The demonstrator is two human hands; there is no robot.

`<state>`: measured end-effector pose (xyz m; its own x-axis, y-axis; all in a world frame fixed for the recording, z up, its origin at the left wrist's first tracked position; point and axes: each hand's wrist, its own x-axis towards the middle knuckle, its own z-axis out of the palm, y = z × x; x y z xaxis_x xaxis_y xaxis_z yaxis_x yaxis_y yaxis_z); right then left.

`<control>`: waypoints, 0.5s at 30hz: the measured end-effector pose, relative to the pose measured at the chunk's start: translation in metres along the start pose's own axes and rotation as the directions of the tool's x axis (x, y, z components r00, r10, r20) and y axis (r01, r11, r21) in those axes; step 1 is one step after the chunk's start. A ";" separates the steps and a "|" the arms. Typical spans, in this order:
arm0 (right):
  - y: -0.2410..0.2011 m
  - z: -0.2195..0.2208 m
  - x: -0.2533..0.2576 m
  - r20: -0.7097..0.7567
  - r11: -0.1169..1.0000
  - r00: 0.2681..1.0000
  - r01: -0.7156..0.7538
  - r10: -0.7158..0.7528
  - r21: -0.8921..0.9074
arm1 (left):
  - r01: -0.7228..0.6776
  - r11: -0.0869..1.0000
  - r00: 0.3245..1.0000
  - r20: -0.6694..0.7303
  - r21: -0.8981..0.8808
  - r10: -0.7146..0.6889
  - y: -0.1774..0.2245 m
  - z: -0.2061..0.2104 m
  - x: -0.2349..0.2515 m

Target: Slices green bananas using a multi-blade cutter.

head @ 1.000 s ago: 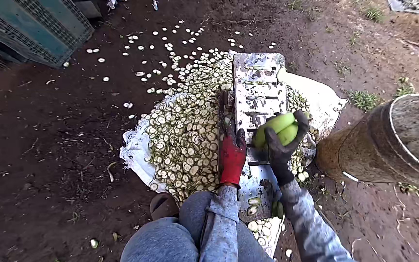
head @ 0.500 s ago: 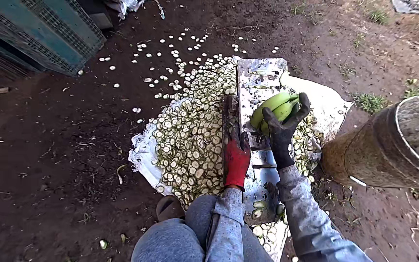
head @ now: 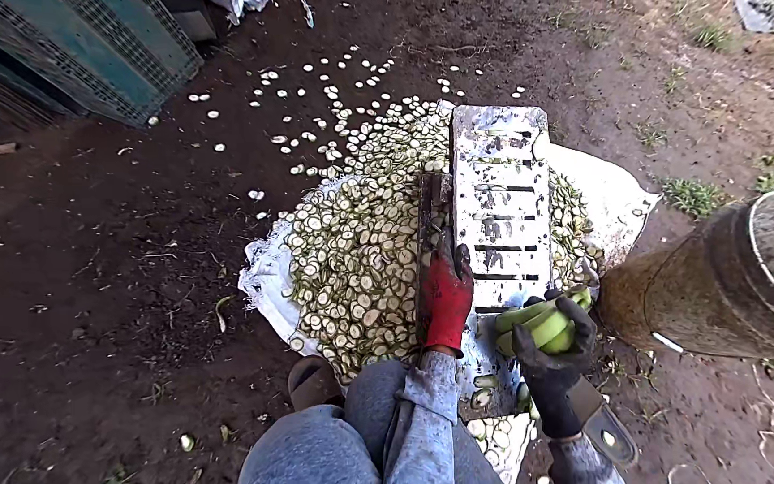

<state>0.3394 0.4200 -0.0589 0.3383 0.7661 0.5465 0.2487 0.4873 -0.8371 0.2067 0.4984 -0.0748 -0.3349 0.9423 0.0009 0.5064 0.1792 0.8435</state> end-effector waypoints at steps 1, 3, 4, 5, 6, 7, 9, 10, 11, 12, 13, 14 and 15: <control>0.010 0.009 0.014 0.012 0.999 0.999 0.032 -0.032 -0.023 | 0.015 1.000 1.000 0.006 -0.002 -0.015 0.000 0.000 -0.001; 0.038 0.043 0.067 0.048 0.993 0.993 0.106 -0.104 -0.054 | 0.015 1.000 1.000 -0.010 -0.005 -0.015 0.000 0.003 -0.001; 0.051 0.064 0.098 0.066 0.990 0.990 0.131 -0.127 -0.056 | 0.009 1.000 1.000 -0.017 0.000 -0.009 -0.001 0.004 0.000; 0.061 0.086 0.129 0.067 0.987 0.989 0.138 -0.132 -0.084 | 0.004 1.000 1.000 -0.015 0.000 -0.004 -0.001 0.003 0.002; 0.069 0.105 0.157 0.060 0.985 0.991 0.125 -0.119 -0.116 | 0.000 1.000 1.000 -0.009 0.002 0.000 -0.002 0.002 0.004; 0.074 0.117 0.177 0.063 0.986 0.993 0.103 -0.095 -0.130 | -0.002 1.000 1.000 -0.004 -0.002 0.002 -0.002 0.002 0.004; 0.075 0.120 0.189 0.078 0.990 0.995 0.070 -0.061 -0.124 | -0.008 1.000 1.000 -0.002 -0.019 0.008 -0.002 0.002 0.003; 0.068 0.109 0.177 0.106 0.992 0.993 0.060 -0.048 -0.114 | -0.012 1.000 1.000 -0.002 -0.027 0.012 -0.002 0.001 0.002; 0.056 0.090 0.151 0.148 0.994 0.988 0.045 -0.029 -0.104 | -0.018 0.999 1.000 -0.007 -0.031 0.018 -0.001 0.000 0.003; 0.041 0.066 0.115 0.180 0.996 0.984 0.015 0.002 -0.093 | -0.017 0.999 1.000 -0.008 -0.029 0.017 -0.001 0.000 0.003; 0.033 0.041 0.075 0.157 0.998 0.988 0.011 -0.001 -0.060 | -0.015 1.000 1.000 -0.008 -0.019 0.015 -0.002 0.001 0.002; 0.027 0.021 0.038 0.102 1.000 0.994 0.030 -0.029 -0.008 | -0.013 1.000 1.000 -0.007 -0.005 0.013 -0.002 0.001 0.002; 0.023 0.005 0.011 0.067 0.999 0.997 0.041 -0.043 0.027 | -0.011 1.000 1.000 -0.009 0.007 0.011 -0.002 0.002 0.003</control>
<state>0.3440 0.4417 -0.0718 0.2661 0.7707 0.5790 0.2382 0.5295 -0.8142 0.2063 0.5010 -0.0777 -0.3364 0.9416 0.0148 0.5158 0.1711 0.8394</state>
